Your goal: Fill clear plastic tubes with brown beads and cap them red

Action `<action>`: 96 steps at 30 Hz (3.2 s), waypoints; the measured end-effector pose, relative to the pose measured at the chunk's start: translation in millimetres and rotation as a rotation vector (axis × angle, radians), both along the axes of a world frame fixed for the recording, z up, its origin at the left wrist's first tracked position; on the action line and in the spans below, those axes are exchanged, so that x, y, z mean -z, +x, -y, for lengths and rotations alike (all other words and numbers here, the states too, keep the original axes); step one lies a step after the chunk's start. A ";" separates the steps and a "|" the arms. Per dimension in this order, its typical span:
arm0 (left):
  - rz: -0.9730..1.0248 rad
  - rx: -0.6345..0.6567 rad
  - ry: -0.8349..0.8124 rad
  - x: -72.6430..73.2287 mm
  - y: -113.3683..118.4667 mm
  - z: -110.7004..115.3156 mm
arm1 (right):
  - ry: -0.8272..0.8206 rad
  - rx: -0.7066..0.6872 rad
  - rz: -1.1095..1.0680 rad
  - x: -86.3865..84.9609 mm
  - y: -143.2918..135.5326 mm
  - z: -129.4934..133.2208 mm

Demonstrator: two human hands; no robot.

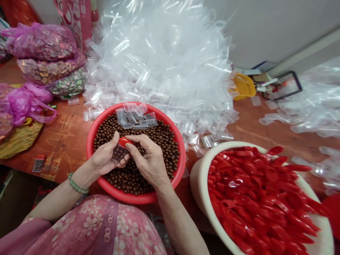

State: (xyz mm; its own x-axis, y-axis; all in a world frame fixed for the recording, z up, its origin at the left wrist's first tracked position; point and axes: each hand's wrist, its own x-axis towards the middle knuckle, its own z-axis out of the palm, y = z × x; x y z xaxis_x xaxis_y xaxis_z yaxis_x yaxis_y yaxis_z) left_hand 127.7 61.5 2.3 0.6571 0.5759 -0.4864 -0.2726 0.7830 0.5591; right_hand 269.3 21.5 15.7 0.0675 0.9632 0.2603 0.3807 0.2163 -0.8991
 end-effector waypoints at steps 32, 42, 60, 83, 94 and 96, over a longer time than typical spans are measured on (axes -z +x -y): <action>-0.134 -0.128 0.082 1.2 4.1 5.9 | -0.116 0.197 -0.336 5.1 -33.5 4.6; -0.078 -0.128 -0.043 3.7 -2.7 4.0 | 0.335 -0.078 0.819 -5.7 -14.0 1.3; 0.079 -0.091 0.257 0.2 -9.2 19.0 | 0.624 -0.168 0.955 -4.0 1.8 -3.9; 0.011 -0.026 0.405 1.5 -8.3 25.6 | 0.522 -0.130 0.973 3.9 -3.0 10.0; -0.087 -0.016 0.497 -27.8 -39.9 43.4 | 0.663 -0.215 0.819 -12.3 -30.5 14.2; -0.149 -0.044 0.522 -30.4 -52.4 46.7 | 0.602 -0.267 0.792 -14.9 -42.7 14.5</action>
State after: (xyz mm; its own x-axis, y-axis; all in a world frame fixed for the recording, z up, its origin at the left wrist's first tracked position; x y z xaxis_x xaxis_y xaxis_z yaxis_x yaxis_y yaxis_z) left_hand 75.3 14.9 32.7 0.5725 0.7915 -0.2142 -0.1870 0.3804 0.9057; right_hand 226.6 6.9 30.6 -0.5308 0.6167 0.5813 0.6902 0.7126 -0.1258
